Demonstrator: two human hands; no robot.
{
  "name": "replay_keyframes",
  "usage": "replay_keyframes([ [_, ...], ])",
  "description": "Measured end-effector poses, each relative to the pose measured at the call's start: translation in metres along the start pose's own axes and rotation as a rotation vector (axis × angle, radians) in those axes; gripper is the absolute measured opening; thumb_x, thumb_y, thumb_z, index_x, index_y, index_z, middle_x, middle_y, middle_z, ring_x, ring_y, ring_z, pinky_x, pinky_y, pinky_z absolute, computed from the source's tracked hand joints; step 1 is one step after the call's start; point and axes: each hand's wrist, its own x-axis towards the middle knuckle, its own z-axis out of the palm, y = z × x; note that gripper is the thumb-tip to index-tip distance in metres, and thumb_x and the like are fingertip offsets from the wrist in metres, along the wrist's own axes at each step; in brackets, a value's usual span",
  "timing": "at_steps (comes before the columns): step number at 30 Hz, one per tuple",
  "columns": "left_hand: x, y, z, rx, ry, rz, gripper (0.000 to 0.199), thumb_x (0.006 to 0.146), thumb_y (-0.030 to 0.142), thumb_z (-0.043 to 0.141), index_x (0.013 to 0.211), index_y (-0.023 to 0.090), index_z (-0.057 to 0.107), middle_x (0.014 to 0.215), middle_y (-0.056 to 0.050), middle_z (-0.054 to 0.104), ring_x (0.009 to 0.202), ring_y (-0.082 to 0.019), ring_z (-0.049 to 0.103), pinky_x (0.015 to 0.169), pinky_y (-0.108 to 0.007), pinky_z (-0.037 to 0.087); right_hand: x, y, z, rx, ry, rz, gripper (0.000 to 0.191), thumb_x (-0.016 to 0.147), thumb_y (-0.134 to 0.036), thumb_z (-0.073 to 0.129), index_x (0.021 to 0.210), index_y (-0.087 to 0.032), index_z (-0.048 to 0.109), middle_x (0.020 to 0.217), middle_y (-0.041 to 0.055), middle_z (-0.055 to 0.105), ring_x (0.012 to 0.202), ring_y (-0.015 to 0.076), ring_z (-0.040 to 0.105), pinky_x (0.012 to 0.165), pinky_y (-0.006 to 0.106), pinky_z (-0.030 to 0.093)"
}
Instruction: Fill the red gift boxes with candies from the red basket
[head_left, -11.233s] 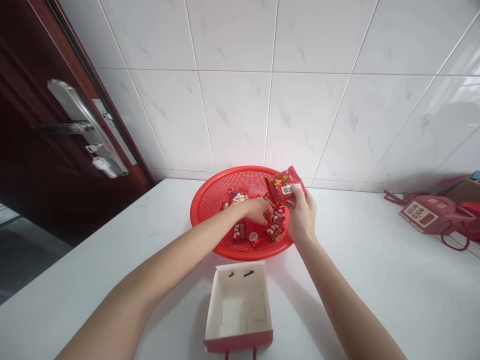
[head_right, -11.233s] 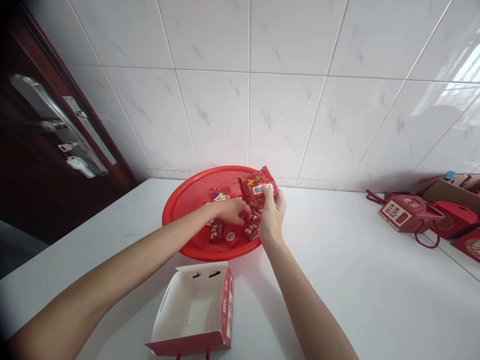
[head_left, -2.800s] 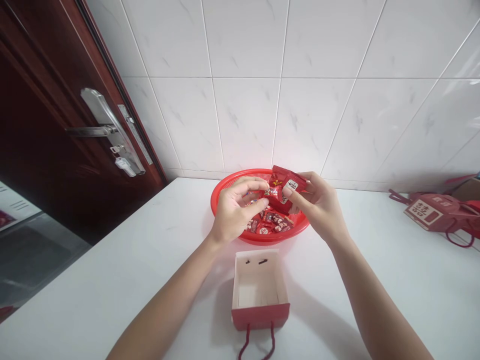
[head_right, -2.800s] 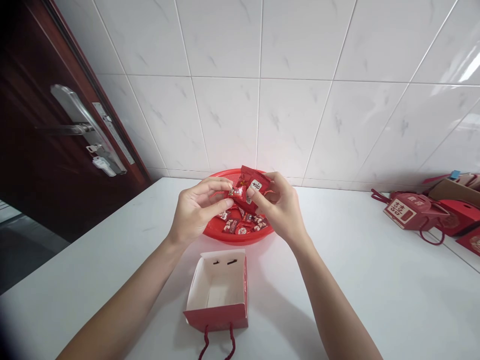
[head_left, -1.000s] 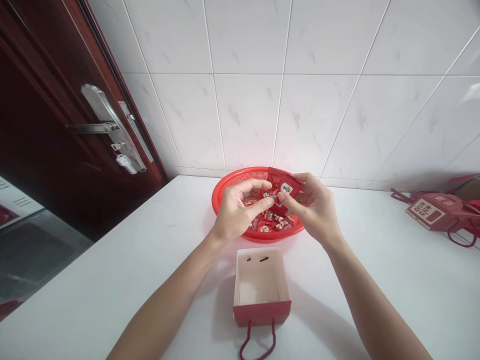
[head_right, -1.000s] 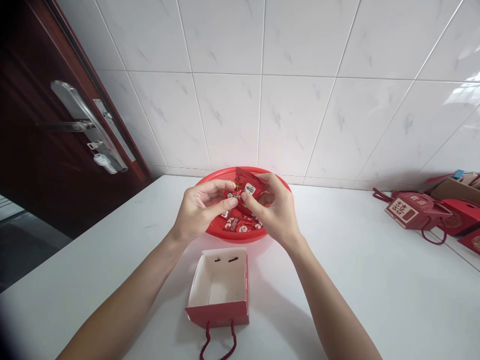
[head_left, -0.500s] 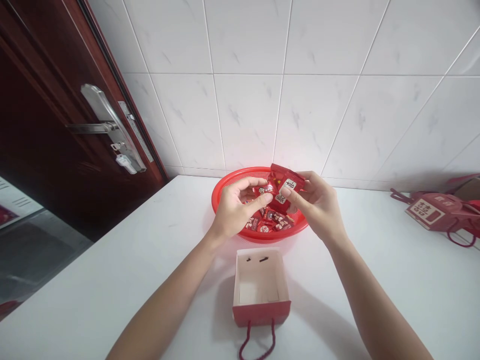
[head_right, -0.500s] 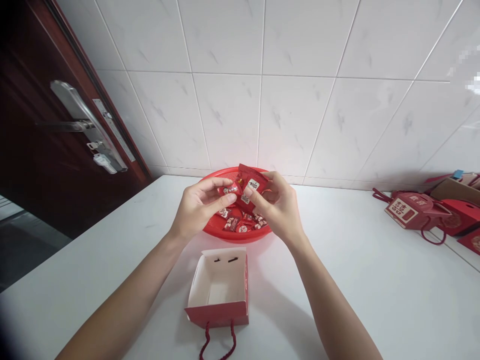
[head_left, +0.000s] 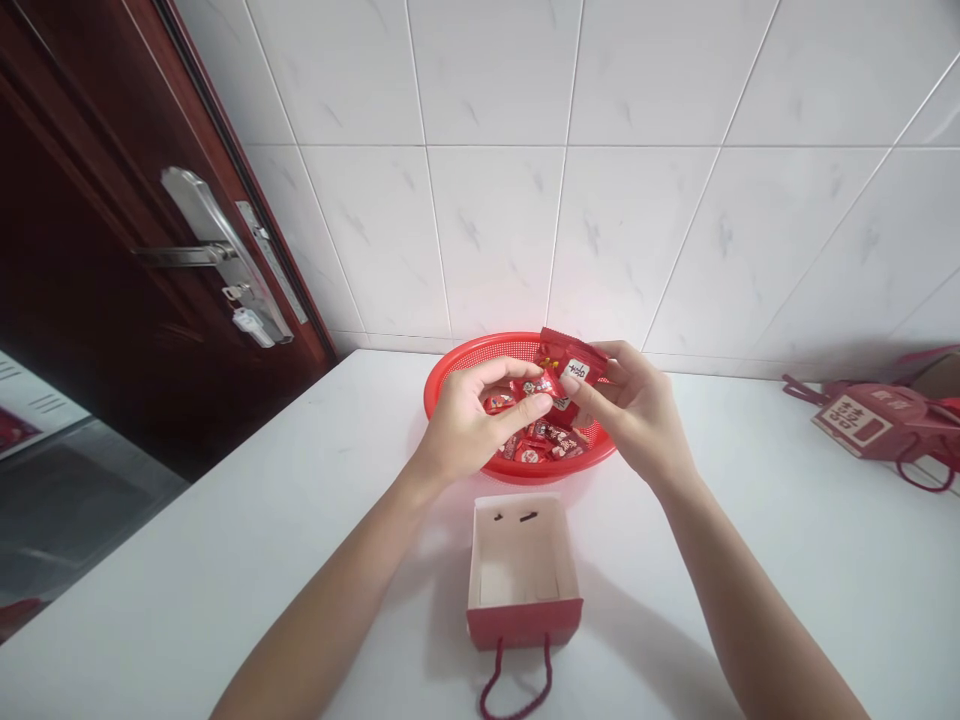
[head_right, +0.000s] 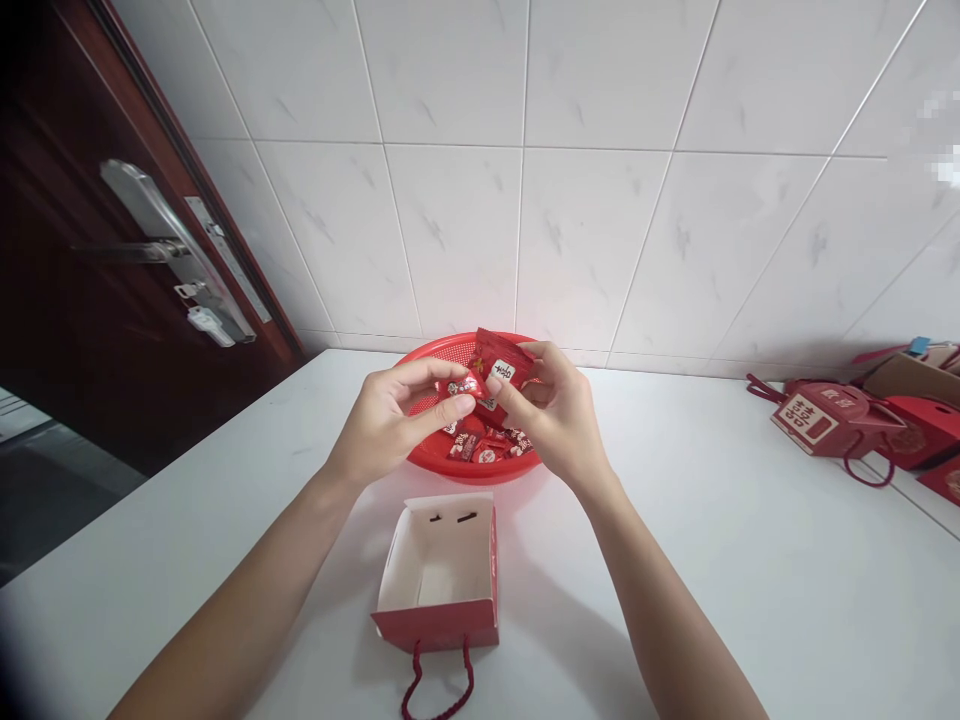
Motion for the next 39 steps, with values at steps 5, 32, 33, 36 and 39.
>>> replay_keyframes([
  [5,-0.006,0.007,-0.001,0.101,-0.035,0.058,0.016,0.085,0.028,0.077,0.100,0.022,0.075,0.103,-0.004,0.077,0.101,-0.023,0.072,0.091,-0.034,0.060,-0.004,-0.005,0.003,0.016,-0.008,0.026,0.045,0.078,-0.054,0.083,0.101,-0.022,0.061,0.085,0.0039,0.075,0.061,0.0175,0.069,0.048,0.029,0.057],
  [32,-0.010,0.041,-0.035,0.000,-0.002,-0.082,0.017,0.069,0.021,0.084,0.085,0.017,0.078,0.086,-0.003,0.078,0.079,-0.020,0.074,0.069,-0.029,0.064,-0.017,-0.021,0.010,0.149,-0.126,-0.028,0.022,0.095,-0.041,0.070,0.092,-0.020,0.064,0.064,-0.0040,0.061,0.053,0.0104,0.057,0.050,0.025,0.050],
  [33,-0.009,0.042,-0.037,0.015,-0.001,-0.086,0.018,0.069,0.021,0.085,0.085,0.017,0.078,0.085,-0.003,0.078,0.078,-0.020,0.073,0.069,-0.028,0.063,-0.017,-0.021,0.010,0.159,-0.144,-0.020,0.021,0.094,-0.040,0.070,0.092,-0.020,0.064,0.064,-0.0042,0.061,0.052,0.0102,0.056,0.050,0.024,0.050],
  [36,-0.008,0.044,-0.045,0.053,-0.031,-0.105,0.020,0.067,0.022,0.085,0.085,0.017,0.078,0.084,-0.003,0.077,0.078,-0.021,0.073,0.068,-0.029,0.063,-0.016,-0.020,0.008,0.196,-0.220,0.043,0.022,0.093,-0.039,0.073,0.091,-0.019,0.064,0.065,-0.0037,0.063,0.053,0.0103,0.059,0.050,0.025,0.052],
  [39,-0.008,0.045,-0.049,0.088,-0.081,-0.131,0.018,0.069,0.022,0.083,0.085,0.017,0.078,0.083,-0.003,0.076,0.075,-0.020,0.073,0.065,-0.028,0.063,-0.015,-0.019,0.004,0.238,-0.306,0.118,0.023,0.089,-0.037,0.077,0.095,-0.019,0.065,0.065,-0.0036,0.065,0.053,0.0109,0.061,0.052,0.025,0.054],
])
